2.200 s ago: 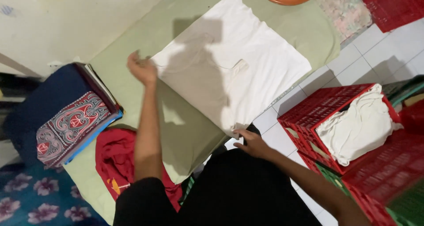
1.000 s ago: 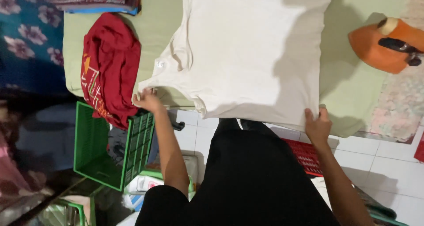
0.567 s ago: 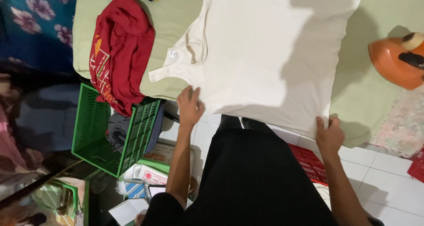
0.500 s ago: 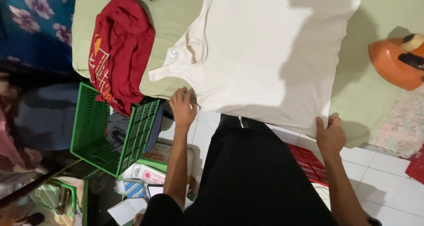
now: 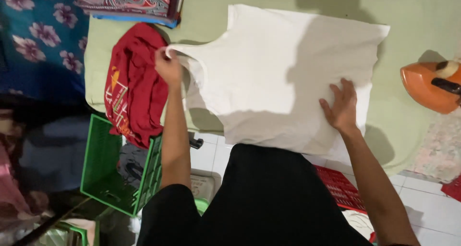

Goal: The person irons and folds a dark blue patterned shirt, then irons and folds a white tank top, and finally irons and folds a red t-shirt. Each item is smoothed with an iron, folded neatly, and stacked on the table.

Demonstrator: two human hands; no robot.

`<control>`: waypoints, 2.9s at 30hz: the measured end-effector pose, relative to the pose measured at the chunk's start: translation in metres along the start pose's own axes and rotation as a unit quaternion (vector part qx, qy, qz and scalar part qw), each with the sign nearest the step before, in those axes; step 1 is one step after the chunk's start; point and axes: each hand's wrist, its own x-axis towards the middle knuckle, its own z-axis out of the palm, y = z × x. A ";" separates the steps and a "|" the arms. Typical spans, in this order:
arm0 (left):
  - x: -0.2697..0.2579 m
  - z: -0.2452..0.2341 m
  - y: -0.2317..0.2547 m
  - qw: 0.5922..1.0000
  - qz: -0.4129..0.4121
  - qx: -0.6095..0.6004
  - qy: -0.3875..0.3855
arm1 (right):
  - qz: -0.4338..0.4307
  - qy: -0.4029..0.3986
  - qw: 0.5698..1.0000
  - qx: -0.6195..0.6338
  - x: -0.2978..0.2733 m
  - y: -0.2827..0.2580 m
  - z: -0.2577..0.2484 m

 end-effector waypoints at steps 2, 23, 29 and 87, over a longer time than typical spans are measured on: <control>0.017 -0.003 -0.008 0.999 0.012 0.012 -0.035 | 0.034 -0.011 0.999 0.008 0.008 0.001 0.009; -0.011 0.164 0.160 0.947 0.016 0.124 -0.294 | 0.308 0.139 0.928 0.158 0.188 0.196 0.053; 0.002 0.183 0.151 0.951 -0.091 -0.012 -0.294 | 0.330 0.131 0.873 0.334 0.204 0.172 0.008; 0.044 0.190 0.210 0.953 0.071 -0.145 -0.257 | -0.056 0.302 0.925 0.223 0.285 0.155 -0.015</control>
